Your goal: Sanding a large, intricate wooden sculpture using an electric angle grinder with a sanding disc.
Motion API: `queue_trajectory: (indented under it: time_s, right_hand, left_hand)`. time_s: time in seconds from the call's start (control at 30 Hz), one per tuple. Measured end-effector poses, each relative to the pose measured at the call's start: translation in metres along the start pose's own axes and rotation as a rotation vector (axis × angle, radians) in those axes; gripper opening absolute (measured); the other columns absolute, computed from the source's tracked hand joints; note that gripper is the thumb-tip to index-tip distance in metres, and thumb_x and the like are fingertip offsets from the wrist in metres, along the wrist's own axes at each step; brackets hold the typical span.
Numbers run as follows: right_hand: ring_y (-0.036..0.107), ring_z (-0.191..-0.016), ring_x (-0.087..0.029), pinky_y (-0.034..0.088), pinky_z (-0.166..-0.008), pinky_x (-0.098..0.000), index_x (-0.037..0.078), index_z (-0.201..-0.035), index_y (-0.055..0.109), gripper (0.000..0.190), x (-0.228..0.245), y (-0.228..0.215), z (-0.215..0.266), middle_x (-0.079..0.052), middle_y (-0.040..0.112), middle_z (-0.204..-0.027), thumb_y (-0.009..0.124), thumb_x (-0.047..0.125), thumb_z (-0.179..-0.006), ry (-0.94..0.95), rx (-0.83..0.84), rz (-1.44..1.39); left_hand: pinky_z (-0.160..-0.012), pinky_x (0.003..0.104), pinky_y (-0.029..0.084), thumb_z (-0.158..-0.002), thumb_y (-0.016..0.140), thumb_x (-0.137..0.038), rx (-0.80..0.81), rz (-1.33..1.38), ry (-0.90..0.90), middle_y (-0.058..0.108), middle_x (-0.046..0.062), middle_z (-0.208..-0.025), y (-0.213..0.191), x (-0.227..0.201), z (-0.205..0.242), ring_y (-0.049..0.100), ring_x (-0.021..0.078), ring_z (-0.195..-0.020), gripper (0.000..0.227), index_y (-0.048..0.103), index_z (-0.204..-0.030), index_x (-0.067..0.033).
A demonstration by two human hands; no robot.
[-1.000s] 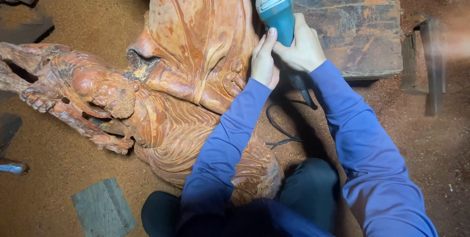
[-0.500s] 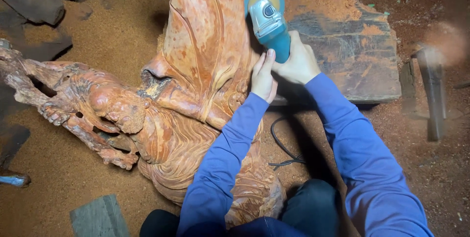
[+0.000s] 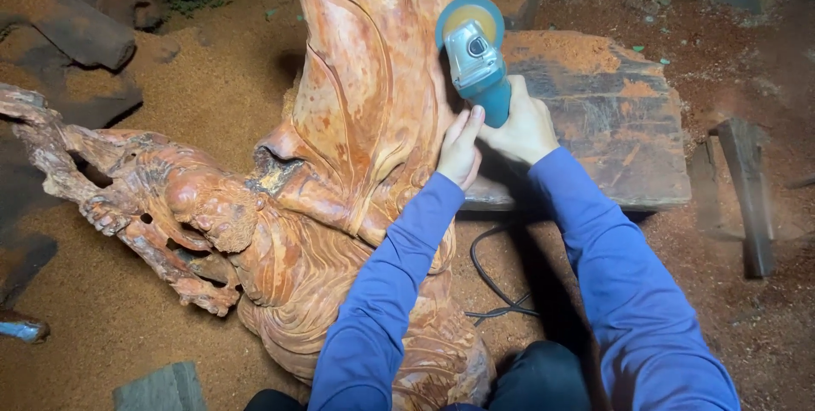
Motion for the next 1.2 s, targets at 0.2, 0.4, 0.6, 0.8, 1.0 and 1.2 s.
queue_trajectory:
  time_s: [0.2,0.4,0.6,0.8,1.0,1.2]
  right_hand:
    - [0.067,-0.112,-0.046,0.055,-0.092,-0.0575,0.015,-0.123,0.052,0.065,-0.010,0.013,-0.011,-0.023,0.072,-0.107,0.078,0.051,-0.075,-0.010,0.032,-0.056]
    - [0.067,-0.112,-0.044,0.057,-0.090,-0.0555,0.012,-0.120,0.053,0.068,-0.002,0.009,-0.022,-0.023,0.072,-0.106,0.085,0.047,-0.071,-0.009,0.068,-0.124]
    - [0.068,-0.111,-0.043,0.058,-0.087,-0.0549,0.011,-0.119,0.054,0.067,0.005,0.001,-0.031,-0.023,0.072,-0.105,0.087,0.044,-0.070,-0.011,0.061,-0.185]
    - [0.067,-0.112,-0.044,0.057,-0.089,-0.0558,0.009,-0.118,0.056,0.063,0.033,-0.016,-0.035,-0.025,0.071,-0.106,0.086,0.041,-0.073,-0.031,0.055,-0.194]
    - [0.067,-0.111,-0.044,0.057,-0.090,-0.0552,0.008,-0.115,0.057,0.063,0.051,-0.029,-0.044,-0.024,0.071,-0.105,0.087,0.041,-0.071,-0.032,0.046,-0.202]
    - [0.066,-0.112,-0.045,0.055,-0.090,-0.0558,0.005,-0.120,0.057,0.067,0.084,-0.042,-0.052,-0.025,0.069,-0.109,0.086,0.044,-0.074,-0.015,0.070,-0.156]
  left_hand:
    - [-0.128,0.051,0.007,-0.100,0.064,-0.042,-0.030,-0.115,0.085,0.016,0.029,-0.164,-0.030,0.030,-0.015,0.010,0.0355,-0.155,0.084,0.023,-0.158,0.0035]
    - [-0.128,0.045,0.017,-0.102,0.060,-0.043,-0.028,-0.213,0.200,0.027,0.027,-0.162,-0.010,0.002,-0.014,0.022,0.0319,-0.153,0.077,0.030,-0.156,0.0025]
    - [-0.126,0.042,0.023,-0.104,0.060,-0.039,-0.057,-0.168,0.248,0.038,0.021,-0.157,-0.009,0.001,-0.027,0.030,0.0255,-0.149,0.067,0.038,-0.154,-0.0009]
    - [-0.127,0.043,0.020,-0.102,0.061,-0.040,-0.079,-0.163,0.246,0.035,0.024,-0.158,0.010,-0.028,-0.023,0.028,0.0289,-0.150,0.072,0.035,-0.155,0.0017]
    - [-0.124,0.057,0.009,-0.095,0.064,-0.046,-0.137,-0.119,0.154,0.027,0.028,-0.161,0.042,-0.067,-0.007,0.019,0.0358,-0.154,0.087,0.026,-0.157,0.0011]
    - [-0.118,0.071,0.005,-0.094,0.065,-0.056,-0.128,0.059,0.100,0.040,0.012,-0.156,0.029,-0.064,-0.024,0.024,0.0329,-0.152,0.066,0.049,-0.148,-0.0215]
Point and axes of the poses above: each hand's wrist, its own z-axis away from the middle knuckle, its own y-axis out of the palm, x = y × z, the point moved 10 cm from there along -z, towards the middle knuckle
